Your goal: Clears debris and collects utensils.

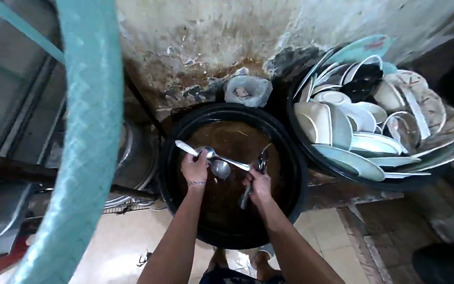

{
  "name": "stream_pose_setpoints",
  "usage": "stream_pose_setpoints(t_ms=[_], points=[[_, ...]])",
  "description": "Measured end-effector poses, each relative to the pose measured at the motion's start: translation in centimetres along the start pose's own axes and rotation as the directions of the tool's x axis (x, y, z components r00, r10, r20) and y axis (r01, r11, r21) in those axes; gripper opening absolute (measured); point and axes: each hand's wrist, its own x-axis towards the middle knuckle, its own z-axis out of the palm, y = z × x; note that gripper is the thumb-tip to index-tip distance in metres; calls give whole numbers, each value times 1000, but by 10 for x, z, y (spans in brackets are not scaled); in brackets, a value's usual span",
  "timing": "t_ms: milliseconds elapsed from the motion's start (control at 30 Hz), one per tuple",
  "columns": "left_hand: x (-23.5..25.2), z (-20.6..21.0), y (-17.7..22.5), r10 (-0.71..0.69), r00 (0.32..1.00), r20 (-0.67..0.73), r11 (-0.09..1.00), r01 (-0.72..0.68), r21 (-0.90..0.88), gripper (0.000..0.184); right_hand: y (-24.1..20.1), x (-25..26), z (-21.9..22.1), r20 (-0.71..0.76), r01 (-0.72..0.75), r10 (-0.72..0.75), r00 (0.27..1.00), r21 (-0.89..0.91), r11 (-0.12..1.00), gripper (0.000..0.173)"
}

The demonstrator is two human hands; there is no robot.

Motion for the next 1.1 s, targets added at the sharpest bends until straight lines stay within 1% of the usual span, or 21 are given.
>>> stream_pose_setpoints(t_ms=[67,100,167,200,267,333,367,433,467,533,600,633,700,767,800,833,900,967,1000,1033,1100], points=[[11,-13,3,-12,994,110,1000,11,9,21,-10,10,-11,92,-45,48,995,-38,998,11],[13,-15,5,-44,988,145,997,53,-60,22,-12,13,-14,158,-98,104,982,-40,994,13],[9,-6,9,-158,980,119,940,187,-285,28,-4,13,-17,323,-167,149,935,27,986,17],[6,2,12,-220,972,86,888,236,-394,30,2,11,-13,406,-173,117,906,104,980,13],[-2,18,11,-304,952,32,801,274,-532,31,21,4,2,486,-147,-14,874,292,945,15],[-15,31,1,-352,936,11,767,295,-570,31,32,-6,19,468,-138,-67,881,391,910,10],[-24,36,-4,-363,932,15,770,309,-558,31,33,-8,26,438,-137,-55,897,396,908,14],[-38,40,-9,-384,923,7,786,331,-522,29,30,-6,37,340,-134,8,940,349,927,23],[-40,38,-8,-394,919,-15,786,328,-524,28,25,-4,39,277,-147,52,959,333,931,23],[-30,22,-6,-369,924,-100,797,259,-546,30,10,0,34,204,-172,106,973,343,924,21],[-12,-6,0,-254,951,-173,876,151,-458,27,-2,8,13,239,-181,96,966,369,911,29],[-1,-19,3,-180,969,-171,926,109,-361,26,-7,12,4,231,-173,92,969,364,915,30],[14,-38,12,-49,998,-45,993,45,-106,23,-18,19,-7,175,-129,81,981,283,950,23],[19,-39,21,15,991,133,989,-34,144,24,-23,26,-10,196,-92,55,979,184,979,14],[18,-32,24,19,976,217,972,-69,224,26,-25,29,-8,224,-80,48,973,134,988,12],[16,-22,26,19,957,290,955,-103,277,27,-27,29,-3,252,-77,57,966,67,995,13],[9,4,28,27,914,405,939,-162,304,24,-32,23,10,333,-84,106,937,-79,993,25],[4,29,25,17,874,485,939,-181,294,21,-32,17,15,481,-100,169,860,-167,981,39],[3,39,23,18,861,508,939,-189,287,20,-31,15,16,525,-91,173,833,-178,980,36],[4,47,20,8,856,517,935,-190,299,23,-29,15,16,512,-99,178,840,-179,979,27],[11,53,6,-44,840,541,903,-198,381,35,-24,18,8,378,-156,217,900,-186,970,7]])
